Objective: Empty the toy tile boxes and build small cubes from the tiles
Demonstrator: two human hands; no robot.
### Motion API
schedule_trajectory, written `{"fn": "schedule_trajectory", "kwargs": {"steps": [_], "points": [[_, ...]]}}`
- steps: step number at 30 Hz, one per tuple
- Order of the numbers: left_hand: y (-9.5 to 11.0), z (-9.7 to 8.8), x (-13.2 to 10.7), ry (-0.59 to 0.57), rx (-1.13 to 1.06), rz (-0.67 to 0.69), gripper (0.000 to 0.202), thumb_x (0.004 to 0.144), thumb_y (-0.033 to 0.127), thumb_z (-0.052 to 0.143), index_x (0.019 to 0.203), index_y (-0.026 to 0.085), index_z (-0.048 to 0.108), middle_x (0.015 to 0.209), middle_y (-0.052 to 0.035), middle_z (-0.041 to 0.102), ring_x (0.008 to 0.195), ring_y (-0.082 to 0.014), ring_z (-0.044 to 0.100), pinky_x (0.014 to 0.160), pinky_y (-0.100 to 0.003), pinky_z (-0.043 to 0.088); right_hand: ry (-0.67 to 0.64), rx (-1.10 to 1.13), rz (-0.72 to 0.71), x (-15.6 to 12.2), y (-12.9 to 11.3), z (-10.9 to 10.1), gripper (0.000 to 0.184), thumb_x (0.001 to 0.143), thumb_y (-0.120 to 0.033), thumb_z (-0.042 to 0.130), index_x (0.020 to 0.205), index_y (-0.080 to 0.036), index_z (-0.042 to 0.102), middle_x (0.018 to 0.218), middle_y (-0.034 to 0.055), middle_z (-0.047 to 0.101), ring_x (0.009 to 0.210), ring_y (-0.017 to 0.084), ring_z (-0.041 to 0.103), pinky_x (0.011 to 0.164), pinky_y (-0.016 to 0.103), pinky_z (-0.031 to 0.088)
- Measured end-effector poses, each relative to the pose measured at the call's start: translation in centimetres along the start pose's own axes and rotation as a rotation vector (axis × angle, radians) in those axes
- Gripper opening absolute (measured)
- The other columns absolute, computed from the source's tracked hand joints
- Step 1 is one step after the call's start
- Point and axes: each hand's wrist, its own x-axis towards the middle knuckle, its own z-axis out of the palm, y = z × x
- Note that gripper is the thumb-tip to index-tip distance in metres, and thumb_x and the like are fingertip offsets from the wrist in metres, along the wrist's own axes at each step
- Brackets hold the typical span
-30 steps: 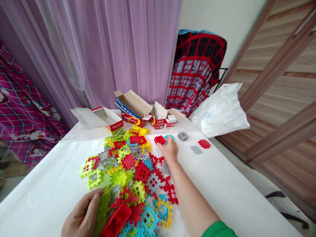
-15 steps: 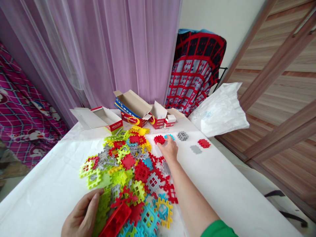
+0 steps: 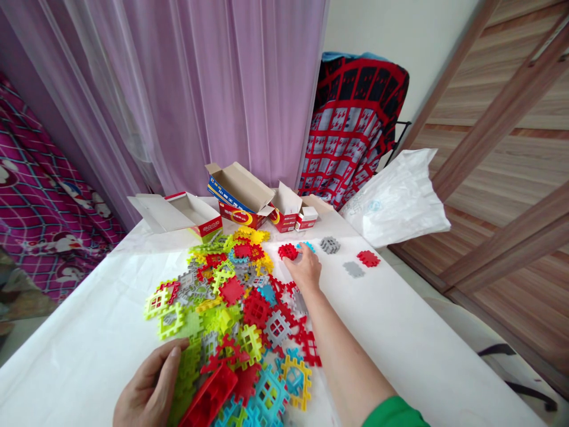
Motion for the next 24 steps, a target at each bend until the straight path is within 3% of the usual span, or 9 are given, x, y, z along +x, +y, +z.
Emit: {"fn": "schedule_trajectory", "kwargs": {"steps": [3, 8, 11, 15, 19, 24], "points": [[0.1, 0.0, 0.0, 0.008, -0.008, 0.008, 0.054, 0.057, 0.07, 0.059, 0.08, 0.025, 0.074, 0.098, -0.004, 0.076, 0.107, -0.0324, 0.065, 0.101, -0.043, 0.048, 0.024, 0.162, 0.071, 0.5, 0.4, 0.0, 0.06, 0.071, -0.048, 0.063, 0.123, -0.019, 0.054, 0.114, 0.0081, 0.066, 0.108, 0.025, 0.056, 0.091, 0.037, 0.04], [0.9, 0.1, -0.1, 0.019, -0.06, 0.02, 0.05, 0.055, 0.066, 0.059, 0.077, 0.024, 0.073, 0.094, -0.0053, 0.076, 0.104, -0.032, 0.066, 0.096, -0.041, 0.051, 0.105, 0.597, 0.327, 1.2, 2.3, -0.8, 0.057, 0.071, -0.054, 0.054, 0.111, -0.015, 0.062, 0.104, 0.011, 0.069, 0.097, 0.023, 0.063, 0.08, 0.033, 0.047], [1.2, 0.1, -0.1, 0.015, -0.064, 0.034, 0.048, 0.056, 0.064, 0.057, 0.077, 0.024, 0.072, 0.094, -0.0058, 0.076, 0.103, -0.0321, 0.066, 0.095, -0.041, 0.051, 0.067, 0.767, 0.364, 0.3, 3.5, -2.1, 0.055, 0.064, -0.056, 0.058, 0.101, -0.015, 0.066, 0.097, 0.0109, 0.071, 0.09, 0.023, 0.064, 0.073, 0.032, 0.049], [1.1, 0.1, 0.1, 0.021, -0.005, 0.066, 0.047, 0.059, 0.062, 0.054, 0.078, 0.024, 0.072, 0.096, -0.0063, 0.076, 0.102, -0.0323, 0.066, 0.096, -0.042, 0.049, -0.116, 0.916, 0.319, -2.8, 4.5, -4.6, 0.05, 0.057, -0.054, 0.069, 0.091, -0.016, 0.067, 0.088, 0.0087, 0.072, 0.081, 0.021, 0.065, 0.071, 0.033, 0.05], [0.9, 0.0, 0.3, 0.013, 0.046, 0.105, 0.049, 0.061, 0.062, 0.051, 0.081, 0.024, 0.073, 0.094, -0.0058, 0.077, 0.096, -0.0304, 0.068, 0.089, -0.039, 0.052, -0.289, 0.86, 0.203, -6.5, 5.6, -7.9, 0.042, 0.062, -0.052, 0.072, 0.086, -0.018, 0.069, 0.082, 0.006, 0.071, 0.077, 0.019, 0.063, 0.071, 0.032, 0.049], [0.8, -0.1, 0.3, 0.024, 0.086, 0.122, 0.049, 0.06, 0.06, 0.049, 0.082, 0.024, 0.074, 0.092, -0.0042, 0.077, 0.094, -0.0296, 0.068, 0.077, -0.034, 0.053, -0.501, 0.62, -0.117, -10.1, 7.5, -12.0, 0.027, 0.067, -0.041, 0.074, 0.083, -0.02, 0.069, 0.092, 0.0058, 0.071, 0.09, 0.022, 0.063, 0.087, 0.037, 0.047]]}}
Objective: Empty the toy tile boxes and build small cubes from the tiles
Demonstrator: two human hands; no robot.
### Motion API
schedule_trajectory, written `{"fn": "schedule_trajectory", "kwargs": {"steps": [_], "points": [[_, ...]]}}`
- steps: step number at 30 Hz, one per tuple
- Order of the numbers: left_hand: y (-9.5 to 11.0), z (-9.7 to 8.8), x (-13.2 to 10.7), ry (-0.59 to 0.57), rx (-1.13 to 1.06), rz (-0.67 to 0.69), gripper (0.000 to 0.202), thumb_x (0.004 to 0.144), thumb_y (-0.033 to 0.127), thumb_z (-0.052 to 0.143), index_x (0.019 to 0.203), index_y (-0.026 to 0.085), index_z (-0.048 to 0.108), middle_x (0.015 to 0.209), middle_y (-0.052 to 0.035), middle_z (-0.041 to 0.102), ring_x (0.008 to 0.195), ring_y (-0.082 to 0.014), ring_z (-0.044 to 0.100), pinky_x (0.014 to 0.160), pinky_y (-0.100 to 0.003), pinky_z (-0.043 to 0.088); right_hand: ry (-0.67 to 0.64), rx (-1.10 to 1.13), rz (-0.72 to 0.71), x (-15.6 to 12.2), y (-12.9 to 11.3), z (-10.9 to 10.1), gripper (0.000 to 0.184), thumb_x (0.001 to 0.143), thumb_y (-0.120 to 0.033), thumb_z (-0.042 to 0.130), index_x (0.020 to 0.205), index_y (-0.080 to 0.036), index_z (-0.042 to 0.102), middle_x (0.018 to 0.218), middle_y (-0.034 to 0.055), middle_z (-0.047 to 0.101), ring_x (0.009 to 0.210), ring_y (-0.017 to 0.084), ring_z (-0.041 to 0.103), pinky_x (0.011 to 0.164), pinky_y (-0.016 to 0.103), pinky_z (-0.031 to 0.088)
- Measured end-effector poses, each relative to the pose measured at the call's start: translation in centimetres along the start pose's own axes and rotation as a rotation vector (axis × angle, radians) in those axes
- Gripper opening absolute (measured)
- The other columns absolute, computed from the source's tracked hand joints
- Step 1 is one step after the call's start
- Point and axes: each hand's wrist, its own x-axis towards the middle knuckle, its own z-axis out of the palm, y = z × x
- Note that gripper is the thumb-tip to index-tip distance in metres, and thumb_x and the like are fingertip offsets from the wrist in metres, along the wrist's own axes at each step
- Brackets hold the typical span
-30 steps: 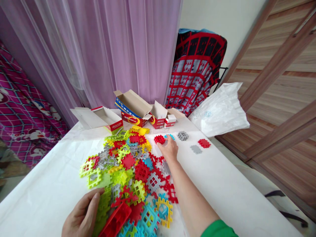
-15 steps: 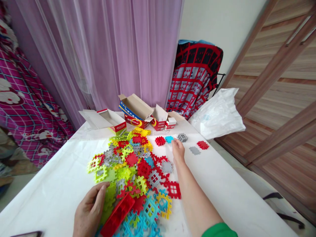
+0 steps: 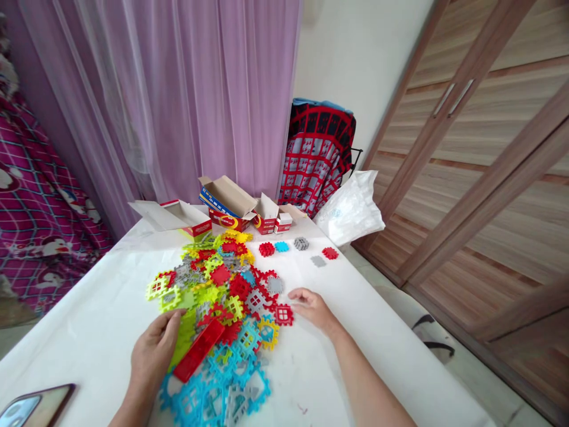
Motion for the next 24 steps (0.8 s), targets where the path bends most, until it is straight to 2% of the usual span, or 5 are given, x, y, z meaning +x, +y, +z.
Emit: {"fn": "schedule_trajectory", "kwargs": {"steps": [5, 11, 17, 20, 24], "points": [[-0.1, 0.0, 0.2, 0.0, 0.002, 0.036, 0.044, 0.061, 0.058, 0.05, 0.079, 0.026, 0.074, 0.089, -0.0028, 0.077, 0.092, -0.028, 0.068, 0.075, -0.032, 0.053, -0.112, -0.355, -0.281, -2.3, -0.7, 0.0, 0.032, 0.065, -0.027, 0.076, 0.096, -0.025, 0.069, 0.109, 0.0048, 0.07, 0.103, 0.022, 0.06, 0.095, 0.039, 0.043], [-0.3, -0.1, 0.2, 0.001, 0.014, 0.055, 0.043, 0.063, 0.057, 0.049, 0.079, 0.026, 0.074, 0.088, -0.0023, 0.077, 0.09, -0.0272, 0.069, 0.074, -0.031, 0.053, -0.045, -0.46, -0.349, -2.5, -1.2, 0.7, 0.018, 0.082, -0.035, 0.063, 0.095, -0.024, 0.071, 0.1, 0.005, 0.072, 0.095, 0.02, 0.063, 0.088, 0.035, 0.046], [-0.4, -0.1, 0.3, 0.002, 0.044, 0.037, 0.044, 0.063, 0.058, 0.049, 0.08, 0.027, 0.074, 0.09, -0.0019, 0.077, 0.092, -0.0275, 0.069, 0.072, -0.031, 0.052, 0.256, -0.588, -0.047, -1.0, 0.3, -0.2, 0.041, 0.093, -0.041, 0.036, 0.089, -0.02, 0.072, 0.087, 0.0084, 0.073, 0.086, 0.021, 0.065, 0.08, 0.031, 0.048], [-0.1, -0.1, 0.3, -0.004, 0.038, 0.009, 0.045, 0.061, 0.058, 0.048, 0.08, 0.026, 0.074, 0.092, -0.0027, 0.077, 0.096, -0.0288, 0.068, 0.077, -0.033, 0.052, 0.429, -0.635, 0.11, -0.2, 1.1, -0.7, 0.04, 0.091, -0.038, 0.037, 0.106, -0.018, 0.068, 0.096, 0.0097, 0.073, 0.092, 0.022, 0.065, 0.083, 0.032, 0.047], [0.3, -0.3, 0.1, -0.028, 0.042, -0.028, 0.047, 0.059, 0.058, 0.047, 0.081, 0.026, 0.074, 0.096, -0.0034, 0.077, 0.102, -0.03, 0.066, 0.081, -0.034, 0.051, 0.473, -0.743, 0.168, -0.5, 0.5, -0.4, 0.029, 0.087, -0.035, 0.048, 0.104, -0.02, 0.067, 0.1, 0.0067, 0.072, 0.096, 0.021, 0.063, 0.086, 0.031, 0.044]]}}
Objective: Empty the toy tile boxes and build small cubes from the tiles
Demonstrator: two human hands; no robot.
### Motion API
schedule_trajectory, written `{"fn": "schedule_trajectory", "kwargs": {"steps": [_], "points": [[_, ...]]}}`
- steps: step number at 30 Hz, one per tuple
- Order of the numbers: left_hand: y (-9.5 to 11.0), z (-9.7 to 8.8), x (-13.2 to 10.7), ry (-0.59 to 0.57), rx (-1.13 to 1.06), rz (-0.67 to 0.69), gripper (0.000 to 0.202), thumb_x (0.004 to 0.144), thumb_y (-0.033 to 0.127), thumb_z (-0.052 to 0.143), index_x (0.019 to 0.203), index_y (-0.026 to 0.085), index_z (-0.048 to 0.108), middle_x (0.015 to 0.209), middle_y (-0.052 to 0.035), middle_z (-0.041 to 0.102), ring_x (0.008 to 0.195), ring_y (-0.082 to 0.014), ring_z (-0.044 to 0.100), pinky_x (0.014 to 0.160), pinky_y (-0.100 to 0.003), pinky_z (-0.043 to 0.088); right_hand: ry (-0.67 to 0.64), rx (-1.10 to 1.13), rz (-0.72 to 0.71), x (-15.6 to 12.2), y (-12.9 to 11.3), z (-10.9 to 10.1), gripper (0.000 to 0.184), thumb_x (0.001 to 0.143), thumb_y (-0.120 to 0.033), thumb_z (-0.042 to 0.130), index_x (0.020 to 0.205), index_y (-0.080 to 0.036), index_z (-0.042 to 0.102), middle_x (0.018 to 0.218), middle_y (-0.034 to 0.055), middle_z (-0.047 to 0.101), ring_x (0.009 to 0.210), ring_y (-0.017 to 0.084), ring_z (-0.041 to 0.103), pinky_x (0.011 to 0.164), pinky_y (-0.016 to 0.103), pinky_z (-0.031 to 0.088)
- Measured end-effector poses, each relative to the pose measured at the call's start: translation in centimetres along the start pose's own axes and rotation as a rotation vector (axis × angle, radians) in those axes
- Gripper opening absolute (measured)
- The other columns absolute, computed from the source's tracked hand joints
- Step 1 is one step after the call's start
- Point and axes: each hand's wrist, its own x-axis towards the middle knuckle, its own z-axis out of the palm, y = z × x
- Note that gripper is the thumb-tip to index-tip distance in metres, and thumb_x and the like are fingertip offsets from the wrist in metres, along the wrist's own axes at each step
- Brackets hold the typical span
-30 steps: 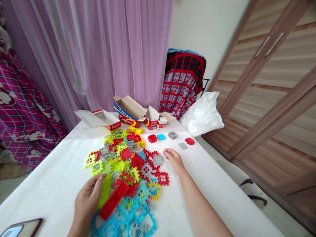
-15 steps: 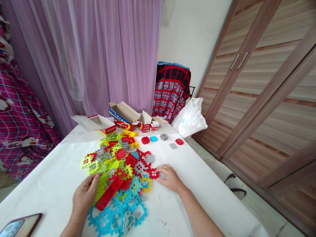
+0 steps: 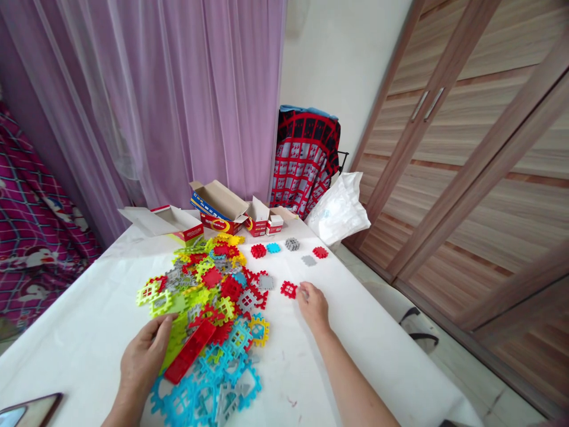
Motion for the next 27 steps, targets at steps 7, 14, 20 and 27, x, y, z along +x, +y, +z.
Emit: {"fn": "schedule_trajectory", "kwargs": {"steps": [7, 14, 20, 27], "points": [[-0.3, -0.1, 0.2, 0.008, 0.028, 0.026, 0.041, 0.064, 0.056, 0.049, 0.08, 0.028, 0.074, 0.093, -0.001, 0.077, 0.098, -0.028, 0.067, 0.077, -0.033, 0.052, -0.069, -0.3, -0.04, -1.0, -3.3, -0.7, 0.043, 0.079, -0.052, 0.063, 0.108, -0.021, 0.064, 0.105, 0.0104, 0.066, 0.102, 0.027, 0.056, 0.085, 0.036, 0.037], [-0.5, 0.0, 0.3, 0.035, 0.04, 0.082, 0.035, 0.067, 0.052, 0.051, 0.077, 0.028, 0.075, 0.087, 0.0002, 0.077, 0.09, -0.0253, 0.069, 0.071, -0.029, 0.054, -0.198, -0.287, -0.101, 0.3, -3.4, -1.1, 0.05, 0.081, -0.051, 0.061, 0.123, -0.023, 0.06, 0.113, 0.0102, 0.062, 0.107, 0.026, 0.053, 0.088, 0.035, 0.036], [-0.3, 0.2, 0.3, 0.014, 0.022, 0.013, 0.04, 0.063, 0.055, 0.049, 0.078, 0.027, 0.074, 0.093, -0.0009, 0.077, 0.1, -0.0285, 0.067, 0.084, -0.034, 0.053, -0.418, -0.183, -0.138, 2.0, -1.6, -2.5, 0.045, 0.076, -0.04, 0.066, 0.118, -0.023, 0.063, 0.111, 0.0079, 0.061, 0.105, 0.023, 0.057, 0.088, 0.029, 0.04], [-0.2, 0.2, 0.2, 0.002, -0.008, 0.054, 0.04, 0.063, 0.056, 0.05, 0.078, 0.027, 0.073, 0.092, -0.0011, 0.077, 0.098, -0.0295, 0.068, 0.085, -0.036, 0.054, -0.34, -0.007, -0.278, 3.9, 0.9, -1.1, 0.042, 0.076, -0.011, 0.052, 0.112, -0.027, 0.068, 0.107, 0.0029, 0.065, 0.103, 0.018, 0.059, 0.092, 0.028, 0.043]]}}
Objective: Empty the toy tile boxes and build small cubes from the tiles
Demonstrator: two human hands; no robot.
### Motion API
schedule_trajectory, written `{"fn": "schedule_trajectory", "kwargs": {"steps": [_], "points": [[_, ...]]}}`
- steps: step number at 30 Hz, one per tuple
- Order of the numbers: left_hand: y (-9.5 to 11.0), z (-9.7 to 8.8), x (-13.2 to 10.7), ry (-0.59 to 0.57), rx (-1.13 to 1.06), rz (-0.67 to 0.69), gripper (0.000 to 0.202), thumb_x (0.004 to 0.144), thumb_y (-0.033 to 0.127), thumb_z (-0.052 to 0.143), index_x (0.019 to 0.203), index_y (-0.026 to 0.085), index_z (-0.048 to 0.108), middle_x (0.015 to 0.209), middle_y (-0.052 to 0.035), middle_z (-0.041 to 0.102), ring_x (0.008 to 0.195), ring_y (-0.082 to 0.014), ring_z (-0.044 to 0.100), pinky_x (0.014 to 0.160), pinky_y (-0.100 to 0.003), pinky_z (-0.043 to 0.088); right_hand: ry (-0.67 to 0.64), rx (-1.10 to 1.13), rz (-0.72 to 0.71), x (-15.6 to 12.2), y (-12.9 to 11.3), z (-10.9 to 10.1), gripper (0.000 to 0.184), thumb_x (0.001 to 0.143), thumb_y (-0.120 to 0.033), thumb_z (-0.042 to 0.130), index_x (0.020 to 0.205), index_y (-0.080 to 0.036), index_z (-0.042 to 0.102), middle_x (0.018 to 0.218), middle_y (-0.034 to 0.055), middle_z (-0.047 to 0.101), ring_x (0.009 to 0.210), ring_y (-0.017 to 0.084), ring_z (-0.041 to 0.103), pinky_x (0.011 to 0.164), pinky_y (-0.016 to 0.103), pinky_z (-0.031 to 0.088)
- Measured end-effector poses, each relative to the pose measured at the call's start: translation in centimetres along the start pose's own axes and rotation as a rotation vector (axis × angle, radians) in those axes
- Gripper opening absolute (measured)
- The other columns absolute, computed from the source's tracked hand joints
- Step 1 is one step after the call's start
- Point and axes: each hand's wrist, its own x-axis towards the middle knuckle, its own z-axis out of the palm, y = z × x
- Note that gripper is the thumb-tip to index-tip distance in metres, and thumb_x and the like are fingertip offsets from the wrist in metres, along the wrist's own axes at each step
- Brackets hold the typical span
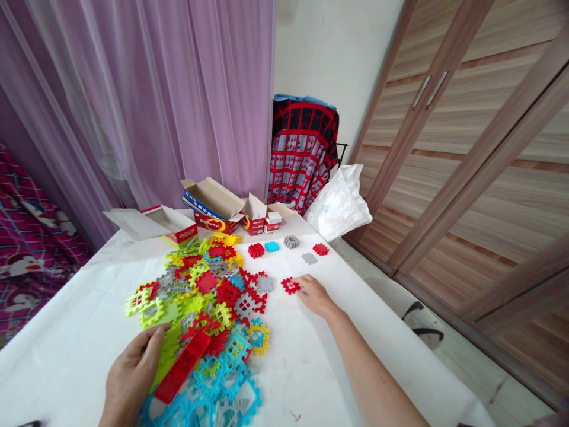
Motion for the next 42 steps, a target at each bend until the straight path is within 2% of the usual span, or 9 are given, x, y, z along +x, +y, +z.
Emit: {"fn": "schedule_trajectory", "kwargs": {"steps": [3, 6, 9, 13, 17, 24, 29, 35, 42], "points": [[0.0, 0.0, 0.0, 0.002, -0.008, -0.008, 0.039, 0.063, 0.056, 0.05, 0.078, 0.028, 0.074, 0.091, -0.0008, 0.077, 0.098, -0.0292, 0.068, 0.088, -0.037, 0.053, 0.052, 0.033, 0.001, 0.1, 0.1, 0.4, 0.048, 0.074, -0.008, 0.05, 0.117, -0.024, 0.064, 0.114, 0.0043, 0.065, 0.106, 0.019, 0.058, 0.095, 0.031, 0.044], [-0.1, 0.0, 0.0, -0.009, -0.016, -0.032, 0.04, 0.062, 0.057, 0.05, 0.078, 0.028, 0.073, 0.093, -0.0014, 0.077, 0.102, -0.0304, 0.067, 0.093, -0.039, 0.052, 0.116, 0.011, 0.076, -0.5, -1.1, 0.9, 0.045, 0.076, -0.02, 0.059, 0.121, -0.02, 0.06, 0.118, 0.0083, 0.063, 0.109, 0.022, 0.057, 0.096, 0.033, 0.042], [-0.1, 0.0, 0.1, -0.018, -0.024, -0.034, 0.041, 0.062, 0.058, 0.051, 0.078, 0.028, 0.073, 0.094, -0.0014, 0.077, 0.103, -0.0308, 0.066, 0.095, -0.04, 0.051, 0.183, -0.106, 0.132, -1.3, -2.6, 1.4, 0.041, 0.077, -0.032, 0.064, 0.116, -0.019, 0.06, 0.113, 0.0096, 0.064, 0.106, 0.025, 0.056, 0.093, 0.034, 0.041], [0.0, 0.0, 0.1, -0.023, -0.025, -0.046, 0.042, 0.059, 0.058, 0.051, 0.078, 0.027, 0.073, 0.095, -0.002, 0.077, 0.104, -0.0316, 0.066, 0.096, -0.04, 0.051, 0.192, -0.2, 0.209, -1.5, -3.7, 1.6, 0.036, 0.079, -0.033, 0.063, 0.113, -0.02, 0.061, 0.106, 0.0093, 0.067, 0.101, 0.025, 0.058, 0.087, 0.033, 0.04], [-0.2, 0.1, 0.0, -0.016, -0.025, -0.023, 0.043, 0.06, 0.059, 0.051, 0.079, 0.027, 0.073, 0.094, -0.0024, 0.077, 0.101, -0.0309, 0.067, 0.092, -0.039, 0.052, 0.223, -0.21, 0.266, -1.6, -3.5, 1.7, 0.048, 0.075, -0.036, 0.066, 0.12, -0.02, 0.058, 0.111, 0.0101, 0.067, 0.104, 0.027, 0.057, 0.086, 0.035, 0.04], [-0.9, 0.3, 0.2, -0.019, -0.006, 0.011, 0.044, 0.061, 0.059, 0.051, 0.079, 0.026, 0.074, 0.093, -0.003, 0.077, 0.099, -0.0306, 0.068, 0.091, -0.038, 0.053, 0.304, -0.107, 0.246, -1.6, -1.7, 2.6, 0.042, 0.072, -0.031, 0.065, 0.113, -0.023, 0.06, 0.107, 0.0071, 0.069, 0.101, 0.026, 0.06, 0.087, 0.036, 0.041], [-0.5, 0.3, 0.0, -0.021, -0.032, -0.044, 0.046, 0.059, 0.061, 0.051, 0.079, 0.027, 0.074, 0.096, -0.0032, 0.077, 0.103, -0.0326, 0.066, 0.095, -0.042, 0.051, 0.496, 0.157, 0.28, 2.4, -3.2, 3.2, 0.055, 0.071, -0.045, 0.064, 0.12, -0.019, 0.054, 0.102, 0.0068, 0.069, 0.096, 0.024, 0.061, 0.086, 0.036, 0.044], [-1.2, 0.6, 0.0, -0.021, -0.098, -0.054, 0.049, 0.057, 0.065, 0.054, 0.078, 0.026, 0.074, 0.097, -0.0043, 0.076, 0.104, -0.0323, 0.066, 0.101, -0.044, 0.047, 0.541, 0.261, 0.293, 9.6, -7.6, 5.1, 0.062, 0.071, -0.046, 0.064, 0.124, -0.019, 0.05, 0.105, 0.008, 0.068, 0.098, 0.025, 0.06, 0.087, 0.036, 0.041], [-2.7, 0.9, 0.1, -0.029, -0.084, -0.011, 0.059, 0.059, 0.076, 0.053, 0.08, 0.026, 0.076, 0.095, -0.0044, 0.077, 0.101, -0.0306, 0.068, 0.094, -0.039, 0.053, 0.546, 0.185, 0.219, 12.4, -7.1, 8.2, 0.068, 0.072, -0.047, 0.062, 0.131, -0.016, 0.045, 0.104, 0.0088, 0.068, 0.098, 0.026, 0.059, 0.087, 0.037, 0.04]]}}
